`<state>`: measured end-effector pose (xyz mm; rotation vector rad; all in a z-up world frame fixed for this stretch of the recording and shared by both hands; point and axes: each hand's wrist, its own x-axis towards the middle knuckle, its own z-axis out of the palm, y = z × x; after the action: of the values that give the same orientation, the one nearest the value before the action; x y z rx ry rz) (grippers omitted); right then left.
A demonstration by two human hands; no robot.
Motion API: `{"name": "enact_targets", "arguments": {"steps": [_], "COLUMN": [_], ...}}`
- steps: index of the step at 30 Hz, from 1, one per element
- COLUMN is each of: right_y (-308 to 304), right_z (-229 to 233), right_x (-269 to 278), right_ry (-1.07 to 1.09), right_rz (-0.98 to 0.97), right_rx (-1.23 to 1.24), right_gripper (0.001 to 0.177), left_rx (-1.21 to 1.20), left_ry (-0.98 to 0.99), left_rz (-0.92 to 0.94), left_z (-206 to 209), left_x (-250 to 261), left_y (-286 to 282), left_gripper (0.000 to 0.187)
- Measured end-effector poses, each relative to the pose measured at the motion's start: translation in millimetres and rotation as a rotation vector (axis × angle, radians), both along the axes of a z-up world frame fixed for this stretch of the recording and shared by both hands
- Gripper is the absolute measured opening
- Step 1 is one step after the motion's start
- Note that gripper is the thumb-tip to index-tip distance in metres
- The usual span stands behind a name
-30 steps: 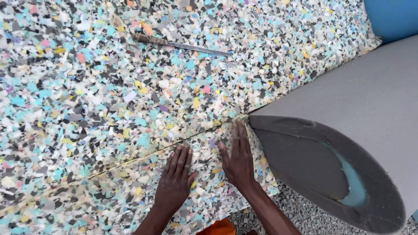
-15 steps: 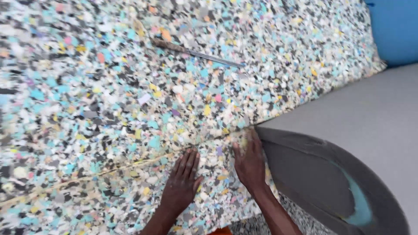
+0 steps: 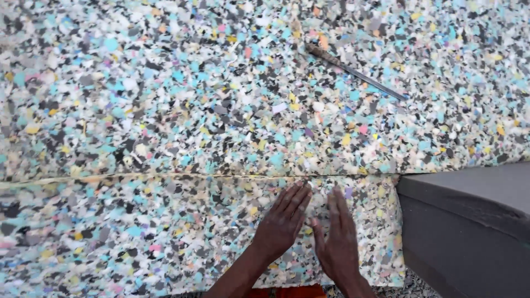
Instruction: Cutting a thick sheet of bonded foam with a manual saw and peeling back the cut section.
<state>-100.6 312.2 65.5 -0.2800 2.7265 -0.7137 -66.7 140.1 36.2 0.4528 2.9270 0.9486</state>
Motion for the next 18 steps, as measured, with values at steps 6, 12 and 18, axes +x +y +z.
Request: {"name": "enact_targets", "arguments": {"steps": [6,12,18], "right_y": [-82,-115,-104], "right_z": [-7,-49,-47], "right_x": [20,48,64], "right_ry": [0.162,0.276,0.257], "right_rz": [0.348,0.330,0.373], "right_rx": [-0.319,-0.252,-0.216], "right_gripper": [0.073,0.067,0.062], "left_rx": [-0.313,-0.330,-0.325], "left_ry": [0.033,0.102,0.039], "left_rz": [0.222,0.241,0.282], "left_z": [23,3,-10], "left_x": [56,90,116], "left_y": [-124,-202,-199], "left_gripper": [0.074,0.050,0.063]}}
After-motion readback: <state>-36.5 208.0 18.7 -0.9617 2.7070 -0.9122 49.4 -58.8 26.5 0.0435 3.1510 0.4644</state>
